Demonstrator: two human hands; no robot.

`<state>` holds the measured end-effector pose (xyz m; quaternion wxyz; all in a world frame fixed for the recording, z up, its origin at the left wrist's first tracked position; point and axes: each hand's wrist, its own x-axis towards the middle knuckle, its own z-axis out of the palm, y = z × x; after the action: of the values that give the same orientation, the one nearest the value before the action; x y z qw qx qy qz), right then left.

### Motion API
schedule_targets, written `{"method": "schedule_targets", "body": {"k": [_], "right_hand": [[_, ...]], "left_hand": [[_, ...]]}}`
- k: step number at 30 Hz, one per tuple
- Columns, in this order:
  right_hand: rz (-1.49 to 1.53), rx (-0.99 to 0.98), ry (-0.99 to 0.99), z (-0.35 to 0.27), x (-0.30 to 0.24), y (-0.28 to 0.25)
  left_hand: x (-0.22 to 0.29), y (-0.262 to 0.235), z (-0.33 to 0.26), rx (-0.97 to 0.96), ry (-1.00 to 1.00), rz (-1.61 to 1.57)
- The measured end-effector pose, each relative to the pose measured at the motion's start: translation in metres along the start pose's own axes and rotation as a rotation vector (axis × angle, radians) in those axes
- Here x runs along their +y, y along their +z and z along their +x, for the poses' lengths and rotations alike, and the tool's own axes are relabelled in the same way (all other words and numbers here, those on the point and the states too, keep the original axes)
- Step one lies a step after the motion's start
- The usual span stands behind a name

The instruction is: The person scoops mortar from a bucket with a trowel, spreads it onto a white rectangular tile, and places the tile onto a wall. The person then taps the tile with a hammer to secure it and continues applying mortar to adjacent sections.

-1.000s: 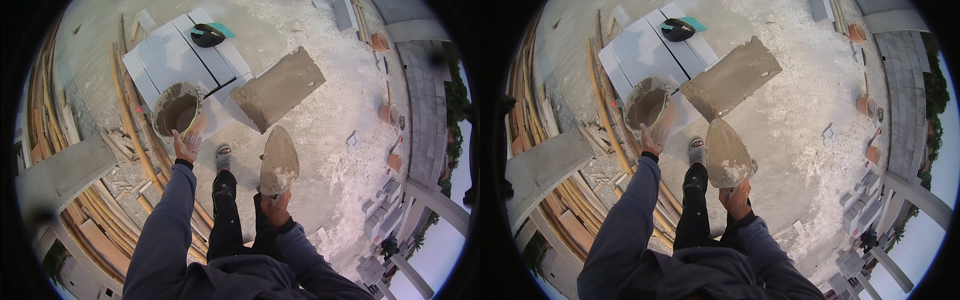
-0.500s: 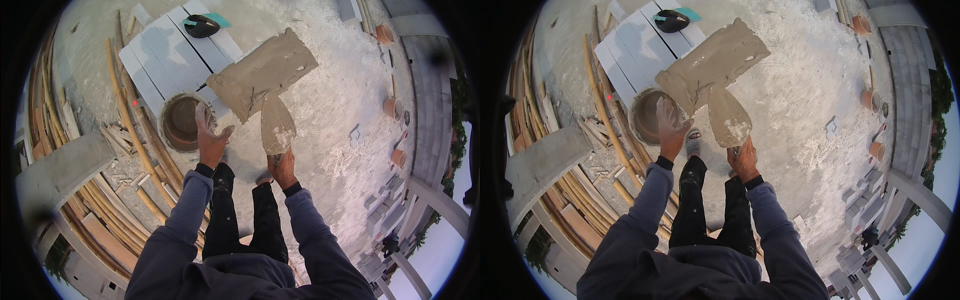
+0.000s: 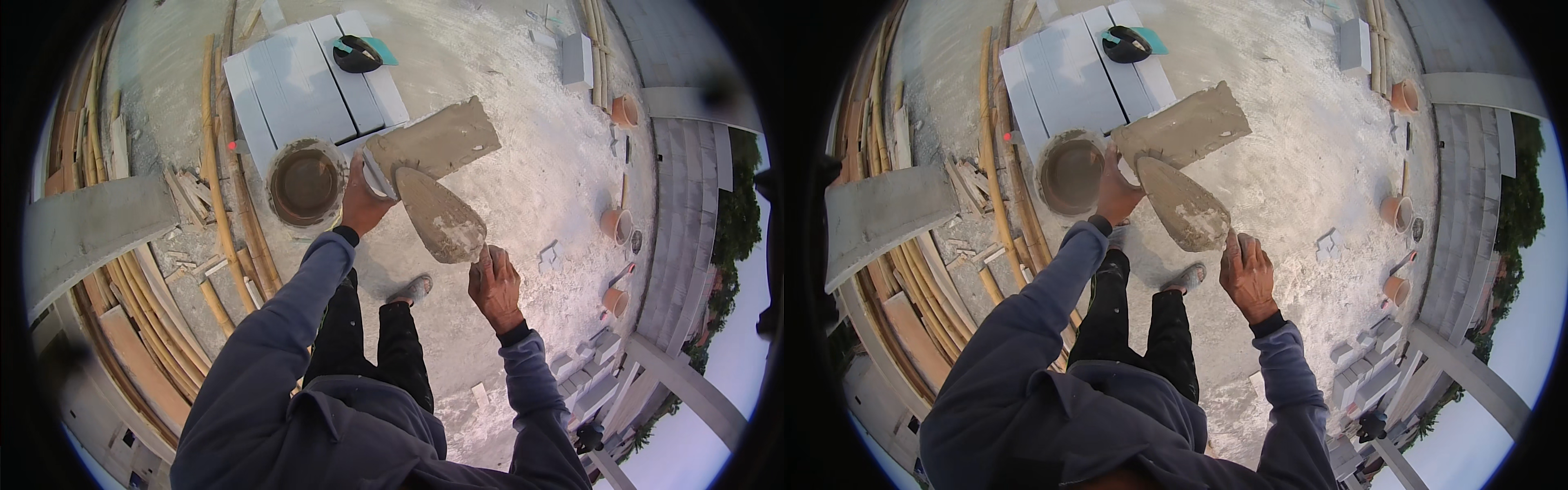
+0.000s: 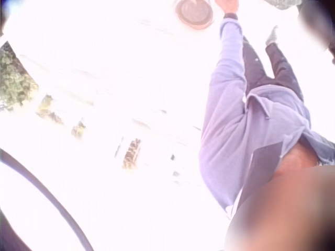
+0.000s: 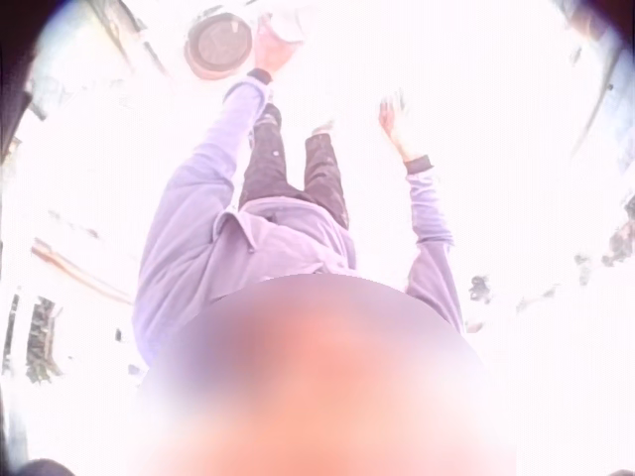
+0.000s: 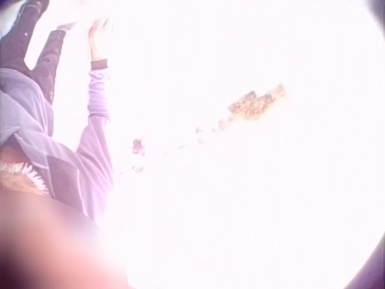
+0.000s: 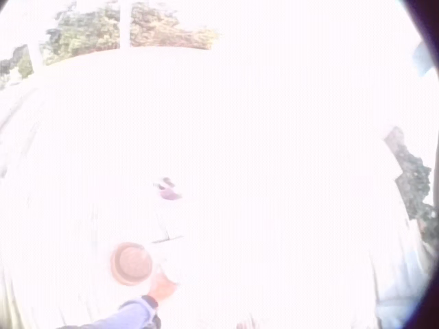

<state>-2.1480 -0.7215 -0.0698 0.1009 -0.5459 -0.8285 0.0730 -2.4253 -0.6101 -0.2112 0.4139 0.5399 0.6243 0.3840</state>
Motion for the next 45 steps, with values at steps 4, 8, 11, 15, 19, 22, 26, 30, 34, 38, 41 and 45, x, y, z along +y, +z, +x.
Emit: {"method": "schedule_targets", "body": {"k": [4,8,11,15,19,22,26,30,34,38,41,45], "right_hand": [[-0.033,-0.014,-0.01,0.008,0.036,-0.008],[-0.101,-0.022,0.005,0.009,0.054,-0.042],[-0.04,-0.094,0.048,0.02,0.056,-0.069],[0.148,-0.169,-0.06,0.046,0.049,-0.065],[0.185,-0.146,-0.089,0.071,0.033,-0.04],[0.212,-0.182,-0.062,0.083,0.023,-0.054],[0.004,-0.186,-0.119,0.111,0.011,-0.081],[0.405,-0.48,0.202,0.155,0.001,-0.104],[0.159,-0.431,-0.1,0.227,0.015,-0.144],[-0.046,-0.484,-0.31,0.29,0.021,-0.162],[-0.078,-0.555,-0.393,0.324,0.02,-0.153],[-0.057,-0.705,-0.308,0.334,0.013,-0.145]], "left_hand": [[0.0,-0.003,0.001,-0.028,-0.014,0.051],[0.003,-0.006,0.001,-0.033,-0.014,-0.003],[0.009,-0.01,0.002,-0.04,-0.082,0.015],[0.016,-0.012,0.004,-0.025,-0.111,0.004],[0.014,-0.015,0.004,-0.038,-0.093,0.021],[0.013,-0.018,0.003,-0.052,-0.097,0.01],[0.014,-0.015,0.003,-0.035,-0.102,-0.02],[0.012,-0.018,0.006,-0.031,-0.095,-0.022],[0.009,-0.02,0.004,-0.046,-0.093,-0.022],[0.009,-0.02,0.002,-0.024,-0.089,-0.04],[0.01,-0.021,0.002,-0.006,-0.115,-0.068],[0.009,-0.027,0.002,0.004,-0.071,-0.042]]}}
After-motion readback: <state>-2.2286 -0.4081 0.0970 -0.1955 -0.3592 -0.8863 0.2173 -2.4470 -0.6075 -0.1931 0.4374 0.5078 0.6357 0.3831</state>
